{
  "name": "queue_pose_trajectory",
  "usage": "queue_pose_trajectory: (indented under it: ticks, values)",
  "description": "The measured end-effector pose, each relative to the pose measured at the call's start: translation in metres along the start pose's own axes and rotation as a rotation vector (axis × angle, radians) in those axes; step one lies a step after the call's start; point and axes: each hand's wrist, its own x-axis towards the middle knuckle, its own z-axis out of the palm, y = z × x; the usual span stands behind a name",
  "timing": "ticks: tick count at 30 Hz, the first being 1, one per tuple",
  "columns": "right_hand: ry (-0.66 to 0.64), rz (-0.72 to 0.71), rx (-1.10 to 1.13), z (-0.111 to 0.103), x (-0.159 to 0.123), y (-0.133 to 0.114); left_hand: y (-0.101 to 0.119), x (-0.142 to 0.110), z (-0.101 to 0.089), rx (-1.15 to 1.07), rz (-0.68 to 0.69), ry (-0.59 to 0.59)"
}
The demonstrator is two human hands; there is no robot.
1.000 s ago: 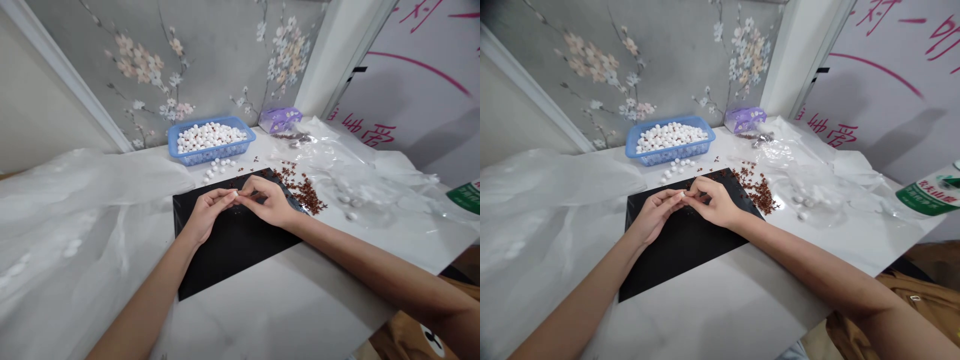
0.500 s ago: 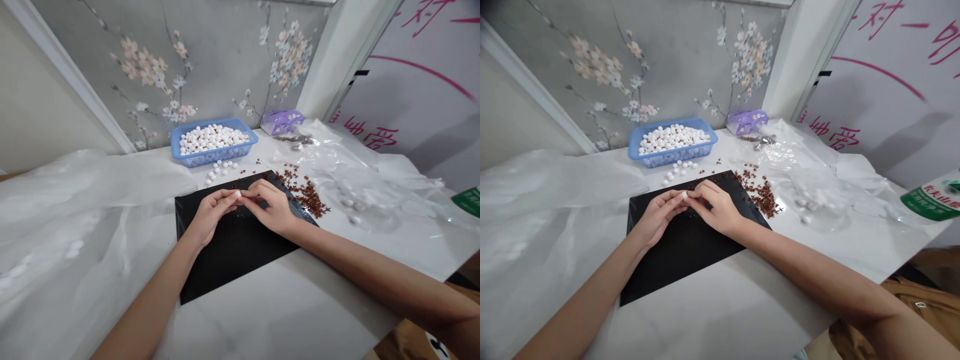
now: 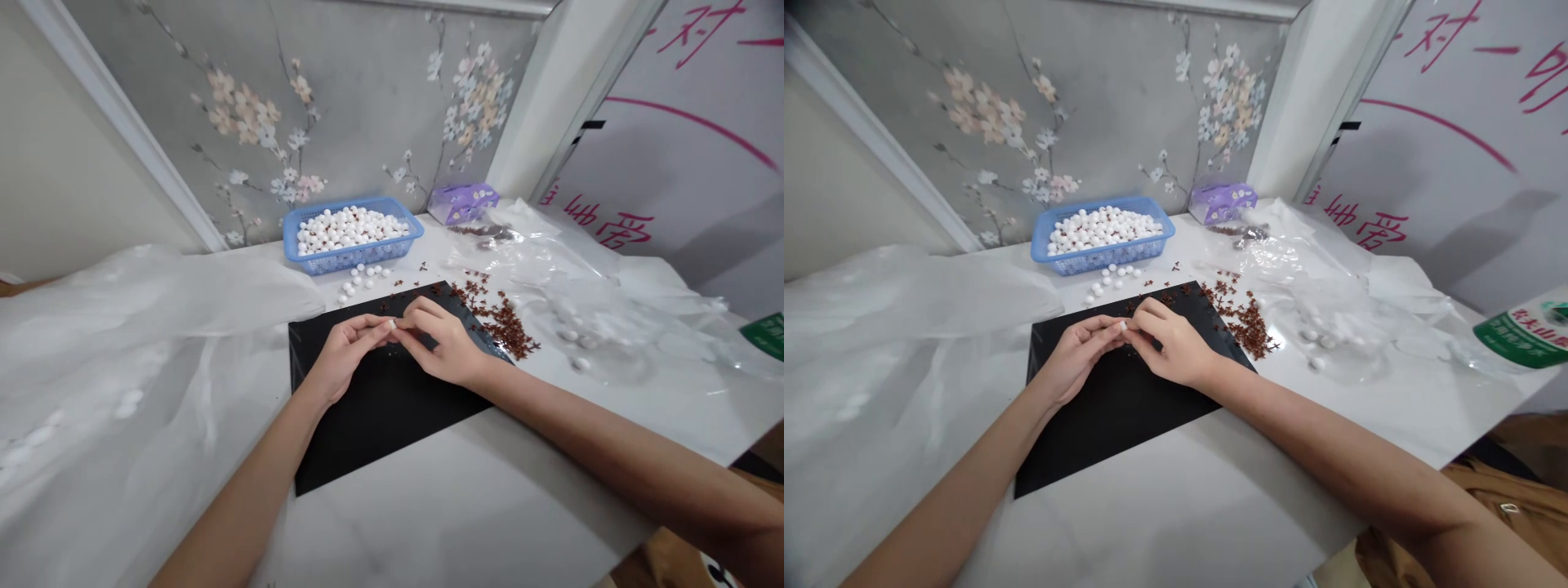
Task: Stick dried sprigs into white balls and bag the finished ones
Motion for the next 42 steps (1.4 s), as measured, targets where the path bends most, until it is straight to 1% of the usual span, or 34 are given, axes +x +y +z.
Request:
queue_pose_trajectory:
  ticks: [2,4,6,9,15,17,20,23,26,27,29,30,32,33,35,37,39,42]
  values:
    - [0.033,0.065,0.041,0.003,-0.001,0.001,0.0,0.0,0.001,0.013,0.004,-0.003]
    - [0.094,0.137,0.071,0.007,-0.003,0.003,-0.001,0.001,0.002,0.013,0.005,-0.008]
    - [0.148,0.169,0.068,0.01,-0.006,0.004,-0.001,0.0,0.002,0.005,0.0,-0.018]
    - [0.166,0.132,0.031,0.011,-0.007,0.005,-0.001,-0.001,0.003,-0.007,-0.004,-0.035]
    - [0.124,0.026,-0.064,0.008,-0.006,0.007,0.0,0.0,0.002,0.001,-0.017,-0.023]
    - [0.089,-0.014,-0.115,0.007,-0.006,0.007,-0.001,0.001,0.002,-0.012,-0.013,-0.027]
    - [0.049,0.003,-0.176,0.002,0.0,0.008,-0.002,0.001,-0.001,-0.075,-0.022,-0.005]
    - [0.091,0.046,-0.227,-0.006,0.021,0.016,-0.003,0.0,-0.003,-0.133,-0.036,0.023]
    - [0.127,0.083,-0.293,-0.018,0.06,0.037,-0.002,-0.001,-0.004,-0.129,-0.038,0.019]
    - [0.128,0.115,-0.336,-0.022,0.075,0.047,-0.002,-0.001,-0.005,-0.119,-0.037,0.018]
    - [0.166,0.243,-0.471,-0.028,0.105,0.066,-0.001,-0.002,-0.005,-0.103,-0.034,0.016]
    - [0.17,0.276,-0.495,-0.03,0.117,0.075,-0.001,-0.003,-0.005,-0.099,-0.031,0.014]
    - [0.151,0.325,-0.524,-0.031,0.134,0.089,-0.002,-0.003,-0.005,-0.097,-0.027,0.008]
    - [0.141,0.348,-0.538,-0.03,0.137,0.093,-0.002,-0.003,-0.006,-0.1,-0.024,0.003]
    - [0.12,0.387,-0.567,-0.024,0.134,0.097,-0.004,-0.003,-0.006,-0.107,-0.017,-0.009]
    - [0.086,0.411,-0.594,-0.017,0.121,0.094,-0.005,-0.002,-0.006,-0.118,-0.009,-0.019]
    - [0.014,0.423,-0.608,-0.008,0.104,0.089,-0.005,-0.002,-0.006,-0.124,-0.009,-0.02]
    - [-0.133,0.422,-0.604,0.004,0.081,0.084,-0.004,-0.001,-0.005,-0.114,-0.016,-0.012]
